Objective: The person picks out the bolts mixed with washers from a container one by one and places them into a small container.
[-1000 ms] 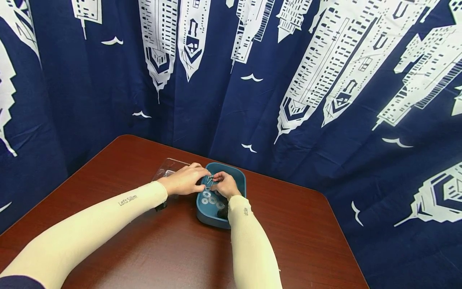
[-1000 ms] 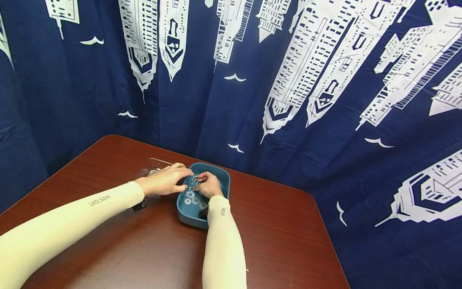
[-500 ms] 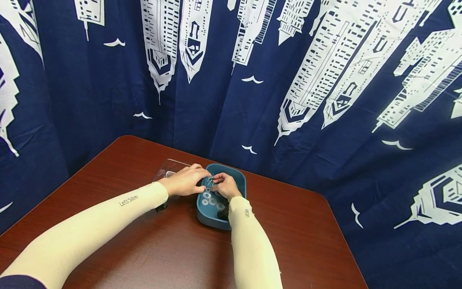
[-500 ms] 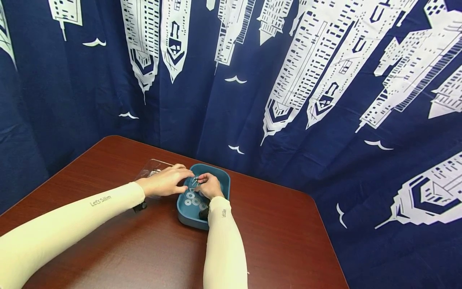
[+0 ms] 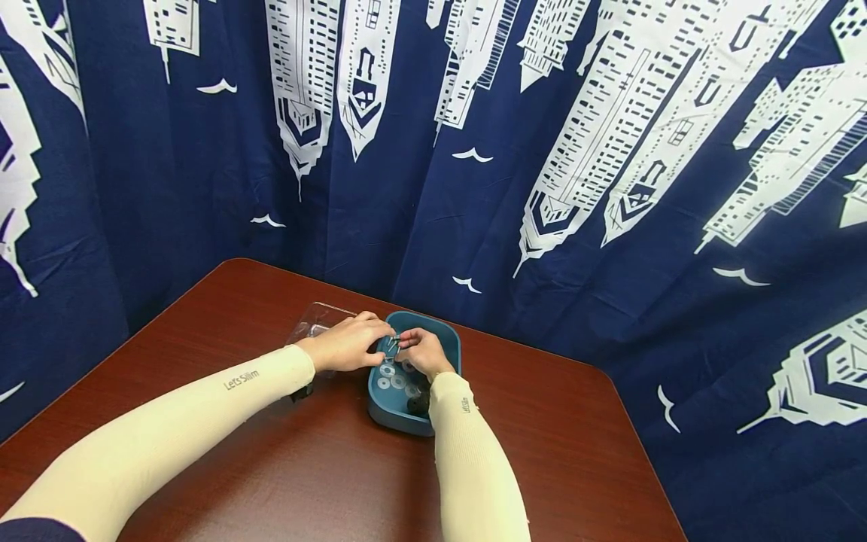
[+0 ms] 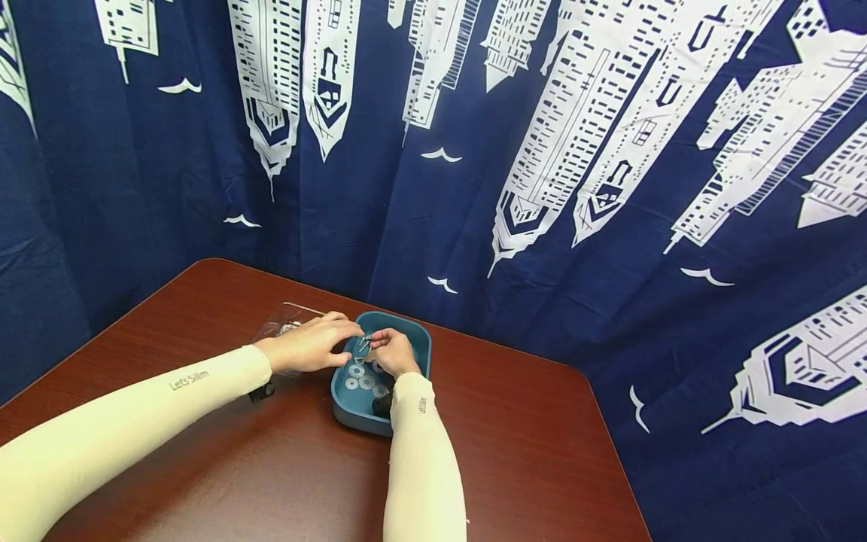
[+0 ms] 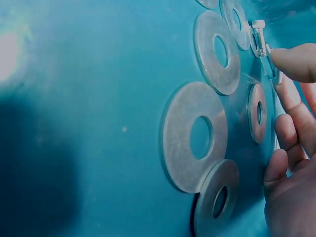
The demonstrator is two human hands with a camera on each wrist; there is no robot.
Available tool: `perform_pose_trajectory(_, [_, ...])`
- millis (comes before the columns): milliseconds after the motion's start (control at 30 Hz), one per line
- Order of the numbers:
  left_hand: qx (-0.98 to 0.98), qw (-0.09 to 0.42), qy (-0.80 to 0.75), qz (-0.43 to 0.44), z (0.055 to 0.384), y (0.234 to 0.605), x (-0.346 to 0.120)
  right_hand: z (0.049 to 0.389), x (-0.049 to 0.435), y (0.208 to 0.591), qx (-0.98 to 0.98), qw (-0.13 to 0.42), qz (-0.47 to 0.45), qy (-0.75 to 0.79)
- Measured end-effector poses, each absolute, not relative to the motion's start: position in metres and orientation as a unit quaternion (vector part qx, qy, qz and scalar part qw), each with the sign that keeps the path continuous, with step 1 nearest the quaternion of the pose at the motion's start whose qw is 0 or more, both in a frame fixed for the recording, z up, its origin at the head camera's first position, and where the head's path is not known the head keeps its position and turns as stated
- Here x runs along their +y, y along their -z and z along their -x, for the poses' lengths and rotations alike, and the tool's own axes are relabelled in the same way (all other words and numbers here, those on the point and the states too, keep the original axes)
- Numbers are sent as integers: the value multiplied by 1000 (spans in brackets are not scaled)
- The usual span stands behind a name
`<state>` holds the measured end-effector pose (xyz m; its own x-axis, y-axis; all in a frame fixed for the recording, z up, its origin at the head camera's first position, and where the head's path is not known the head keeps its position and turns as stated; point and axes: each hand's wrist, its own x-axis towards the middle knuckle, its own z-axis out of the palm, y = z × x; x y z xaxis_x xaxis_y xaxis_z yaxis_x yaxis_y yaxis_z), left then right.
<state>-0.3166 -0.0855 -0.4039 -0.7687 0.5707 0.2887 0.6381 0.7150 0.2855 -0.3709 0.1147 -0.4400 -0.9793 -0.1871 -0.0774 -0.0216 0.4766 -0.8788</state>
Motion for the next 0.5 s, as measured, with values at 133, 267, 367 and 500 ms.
perform_pose_trajectory(133, [-922,97,177,331,317,406,-86,371,116,438,853,79,64,512])
perform_pose_trajectory(267, [-923,93,172,330,317,406,-86,371,117,436,853,79,66,512])
perform_pose_trajectory(367, [-924,92,175,329,317,405,-86,370,118,434,853,73,69,512])
perform_pose_trajectory(500, [-924,88,178,328,317,404,-86,370,117,428,852,66,75,514])
